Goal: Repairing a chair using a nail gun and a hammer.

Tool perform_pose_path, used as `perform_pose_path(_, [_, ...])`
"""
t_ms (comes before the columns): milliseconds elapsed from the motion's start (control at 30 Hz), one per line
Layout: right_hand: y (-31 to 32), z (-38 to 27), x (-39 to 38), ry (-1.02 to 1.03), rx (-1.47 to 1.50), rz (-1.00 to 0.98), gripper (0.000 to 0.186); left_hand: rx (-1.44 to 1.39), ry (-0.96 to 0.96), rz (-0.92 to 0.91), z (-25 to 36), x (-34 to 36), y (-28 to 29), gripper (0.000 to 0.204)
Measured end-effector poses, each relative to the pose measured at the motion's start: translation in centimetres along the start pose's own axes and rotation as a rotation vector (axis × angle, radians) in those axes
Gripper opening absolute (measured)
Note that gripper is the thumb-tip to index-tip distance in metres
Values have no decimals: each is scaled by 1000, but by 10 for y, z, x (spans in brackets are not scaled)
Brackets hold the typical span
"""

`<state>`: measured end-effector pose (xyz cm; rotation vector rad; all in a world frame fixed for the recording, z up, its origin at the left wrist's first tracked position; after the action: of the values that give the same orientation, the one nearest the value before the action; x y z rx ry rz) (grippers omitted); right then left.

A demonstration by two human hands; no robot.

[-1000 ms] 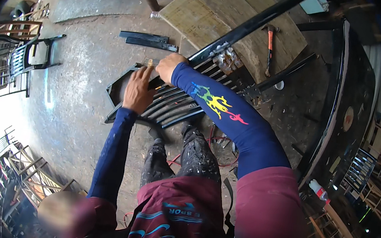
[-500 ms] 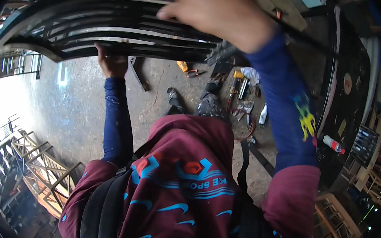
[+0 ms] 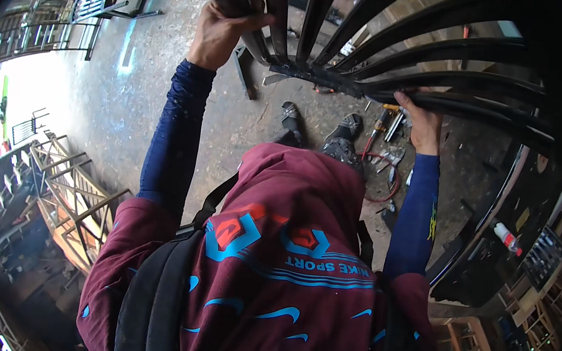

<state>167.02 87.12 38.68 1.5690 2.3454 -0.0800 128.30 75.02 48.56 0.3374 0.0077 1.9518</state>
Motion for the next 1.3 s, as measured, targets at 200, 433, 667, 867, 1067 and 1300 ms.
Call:
perform_pose_path(200, [-3,76,11,-84,-119,46,31,116,199,-171,-102,-57,-19,22])
perform_pose_path(433, [0,123,22,-183,-108,94,28,329,194,-288,-162,-82,-34,25])
perform_pose_path(667, [8,132,27,-143,-134,32,33,327,118,-406,-170,-88,-35,22])
perform_pose_path(867, [11,118,12,-210,-351,51,41,295,217,-395,-173,-100,-40,20])
perform_pose_path(1067, [4,102,7,-86,-495,100,25,360,69,-303,-168,-100,-43,12])
perform_pose_path(1300, [7,113,10,-169,-481,150,34,379,37,-330,-167,-99,-43,11])
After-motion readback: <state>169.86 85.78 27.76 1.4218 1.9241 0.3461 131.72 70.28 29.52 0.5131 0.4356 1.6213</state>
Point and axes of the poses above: each hand's wrist, its own x-axis towards the middle knuckle, its own y-axis out of the back of the hand, z = x × y, the point moved 3 cm from there along x, towards the middle knuckle, and after that the axes turned 6 degrees about -y, right-handed, at the moved point
